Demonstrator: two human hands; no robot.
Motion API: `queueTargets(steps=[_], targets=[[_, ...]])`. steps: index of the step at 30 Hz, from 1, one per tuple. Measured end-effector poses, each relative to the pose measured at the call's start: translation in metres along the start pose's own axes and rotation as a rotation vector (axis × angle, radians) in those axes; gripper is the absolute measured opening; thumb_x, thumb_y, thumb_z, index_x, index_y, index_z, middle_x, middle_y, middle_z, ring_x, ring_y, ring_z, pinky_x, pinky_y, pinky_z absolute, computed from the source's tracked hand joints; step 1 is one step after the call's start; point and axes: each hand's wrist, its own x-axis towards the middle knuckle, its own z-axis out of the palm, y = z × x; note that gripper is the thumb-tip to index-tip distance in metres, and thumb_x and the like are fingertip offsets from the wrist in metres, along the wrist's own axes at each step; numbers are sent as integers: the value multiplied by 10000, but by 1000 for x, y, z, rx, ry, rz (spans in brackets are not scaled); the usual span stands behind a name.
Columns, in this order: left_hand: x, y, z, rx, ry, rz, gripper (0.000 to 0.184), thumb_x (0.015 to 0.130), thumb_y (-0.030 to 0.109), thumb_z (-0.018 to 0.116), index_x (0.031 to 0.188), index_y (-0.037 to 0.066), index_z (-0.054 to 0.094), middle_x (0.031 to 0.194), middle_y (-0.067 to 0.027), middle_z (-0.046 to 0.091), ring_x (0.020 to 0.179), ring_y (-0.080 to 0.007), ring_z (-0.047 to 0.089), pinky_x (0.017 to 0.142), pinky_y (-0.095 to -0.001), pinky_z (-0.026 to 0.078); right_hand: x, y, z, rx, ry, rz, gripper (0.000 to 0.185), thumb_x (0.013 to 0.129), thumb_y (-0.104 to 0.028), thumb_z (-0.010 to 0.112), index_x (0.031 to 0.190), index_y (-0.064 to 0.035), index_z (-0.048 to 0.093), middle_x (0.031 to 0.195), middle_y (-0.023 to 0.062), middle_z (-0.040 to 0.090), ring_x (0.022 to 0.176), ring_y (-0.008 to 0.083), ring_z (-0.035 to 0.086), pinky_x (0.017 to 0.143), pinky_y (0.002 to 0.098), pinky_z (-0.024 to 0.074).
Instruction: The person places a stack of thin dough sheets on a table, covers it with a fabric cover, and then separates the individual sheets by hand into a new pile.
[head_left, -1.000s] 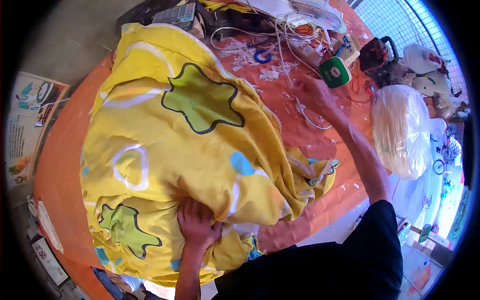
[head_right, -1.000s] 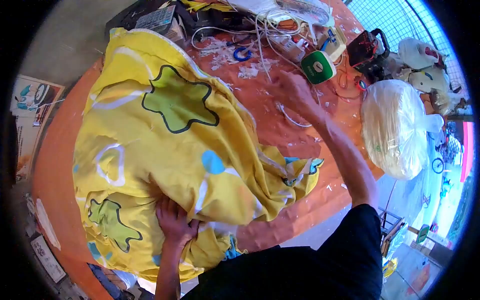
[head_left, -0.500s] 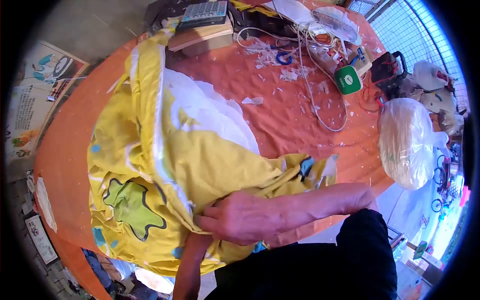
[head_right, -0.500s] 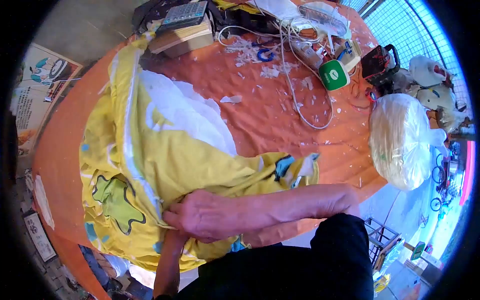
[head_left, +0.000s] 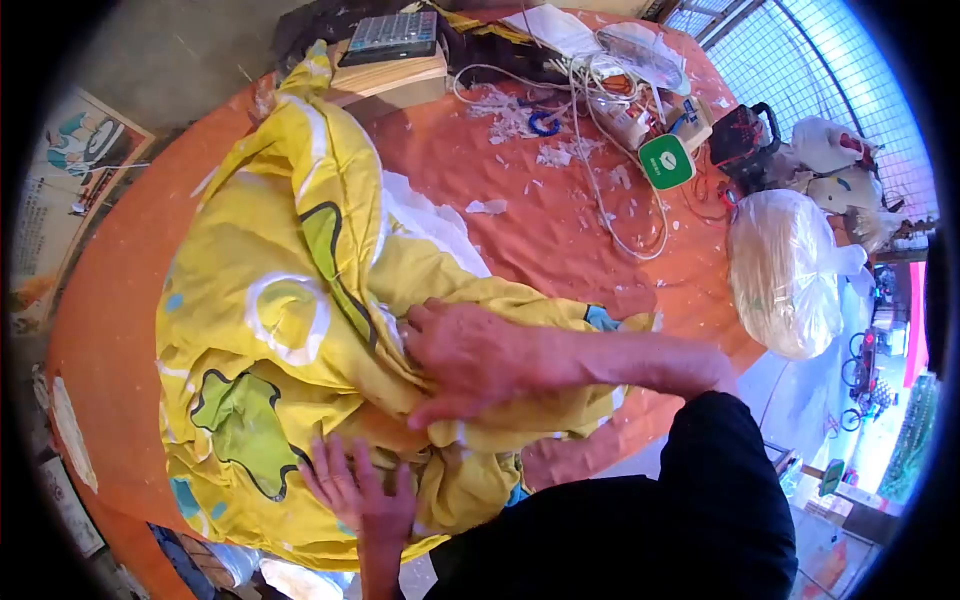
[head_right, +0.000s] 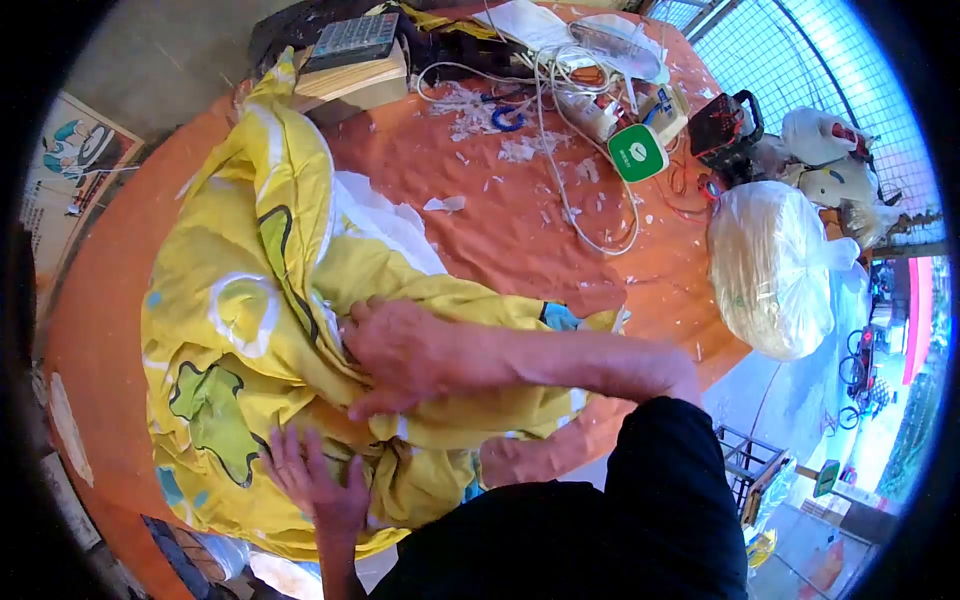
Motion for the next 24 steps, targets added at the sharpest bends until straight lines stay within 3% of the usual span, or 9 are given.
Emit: queueTargets(steps=[3,4,7,9,15,19,22,23,24], targets=[[-12,-25,16,-146,-65,-29,348,729,74,670,1070,31,615,1234,-190,551,1226,-411,489,1010,-539,371,-12,-31,-2,-19,67,-16,939,623,-577,774,1194,107,477,930,177,529,855,337,541,717,445,461],[-6,-21,16,-144,-6,14,291,726,-38,608,1009,29,622,1143,-176,603,1108,-389,570,931,-491,435,-15,-38,3,-60,59,-29,965,601,-562,788,1222,100,459,957,171,528,884,332,539,724,439,459],[-3,-32,10,-425,118,-204,324,716,-93,566,1015,19,620,1049,-174,632,983,-363,619,870,-424,488,-17,-55,5,-81,62,-70,1030,545,-516,827,1275,86,422,1004,153,521,921,312,536,730,406,454],[-4,-37,4,-615,350,-428,320,765,-135,500,1036,-5,609,974,-139,649,896,-253,626,846,-337,497,-20,-67,-1,-17,46,-69,1048,536,-503,836,1290,86,409,1011,152,521,919,309,536,733,399,455],[26,-11,-39,-777,437,-102,277,834,-125,502,1090,-39,565,1052,-160,622,934,-241,601,887,-350,484,12,-108,15,-22,79,-154,1011,544,-394,837,1303,102,389,1051,169,521,915,324,551,736,386,475],[6,-17,-27,-882,335,-309,361,868,-42,531,1225,-88,510,1169,-195,568,1077,-261,562,946,-378,451,49,-79,42,272,60,-126,669,653,-175,737,1254,-11,493,776,185,595,765,367,642,668,448,498],[16,-3,-60,-743,400,-206,540,899,203,536,1304,-140,435,1253,-255,496,1212,-336,480,996,-465,412,81,-83,14,450,345,-326,416,646,-83,662,1054,-34,590,692,191,597,687,397,636,633,443,498],[0,-14,-65,-333,549,-47,515,898,205,512,1273,-141,439,1230,-281,512,1167,-400,504,967,-501,434,96,-91,-3,488,445,-347,315,646,-66,638,954,-19,592,714,194,605,693,405,624,627,441,491],[-6,-29,-71,-253,679,121,488,899,202,507,1249,-134,447,1206,-286,526,1135,-419,518,948,-510,445,112,-101,-26,525,547,-369,216,645,-49,614,855,-3,594,737,196,613,700,413,611,622,438,484]])
